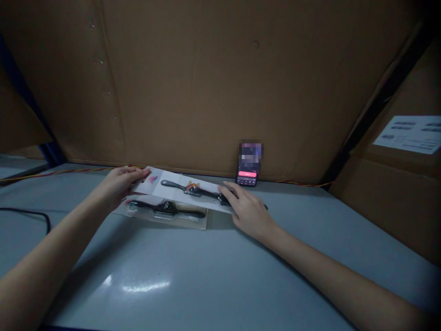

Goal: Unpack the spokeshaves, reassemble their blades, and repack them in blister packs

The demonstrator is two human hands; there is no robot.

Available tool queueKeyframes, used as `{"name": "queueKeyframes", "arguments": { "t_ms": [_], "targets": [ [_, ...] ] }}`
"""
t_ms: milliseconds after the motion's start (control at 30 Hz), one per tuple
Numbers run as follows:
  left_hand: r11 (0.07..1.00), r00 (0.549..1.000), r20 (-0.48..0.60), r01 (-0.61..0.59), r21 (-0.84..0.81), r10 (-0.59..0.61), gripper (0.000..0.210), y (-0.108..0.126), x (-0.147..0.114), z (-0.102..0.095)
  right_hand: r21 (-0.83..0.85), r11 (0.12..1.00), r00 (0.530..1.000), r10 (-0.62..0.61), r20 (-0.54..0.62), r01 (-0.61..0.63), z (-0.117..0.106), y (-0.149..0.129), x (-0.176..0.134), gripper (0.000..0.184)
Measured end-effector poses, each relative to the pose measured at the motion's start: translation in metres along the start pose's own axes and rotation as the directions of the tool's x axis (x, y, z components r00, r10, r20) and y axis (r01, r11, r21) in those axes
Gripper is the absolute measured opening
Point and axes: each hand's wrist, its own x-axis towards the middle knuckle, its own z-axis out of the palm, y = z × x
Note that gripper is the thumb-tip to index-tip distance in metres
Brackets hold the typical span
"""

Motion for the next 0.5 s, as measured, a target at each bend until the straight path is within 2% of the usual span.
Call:
{"name": "queueKeyframes", "arguments": {
  "t_ms": [167,367,500],
  "targets": [
    [0.996,0.994,-0.09,0.059,-0.072,-0.065,0.022,0.002,0.004,-0.009,-0.116,0.993,1.0,-0.001,0.007,0.002,0.0,0.0,0.001,0.061],
    [0.991,0.952,-0.286,0.082,-0.106,-0.109,0.015,-0.005,0.022,-0.054,-0.154,0.987,0.998,0.061,0.036,-0.055,0.009,0.017,-0.003,0.065],
    [0.989,0.949,-0.302,0.05,-0.139,-0.091,0.015,-0.01,0.026,-0.073,-0.144,0.987,0.997,0.073,-0.012,-0.074,0.011,0.024,-0.005,0.065]
  ]
}}
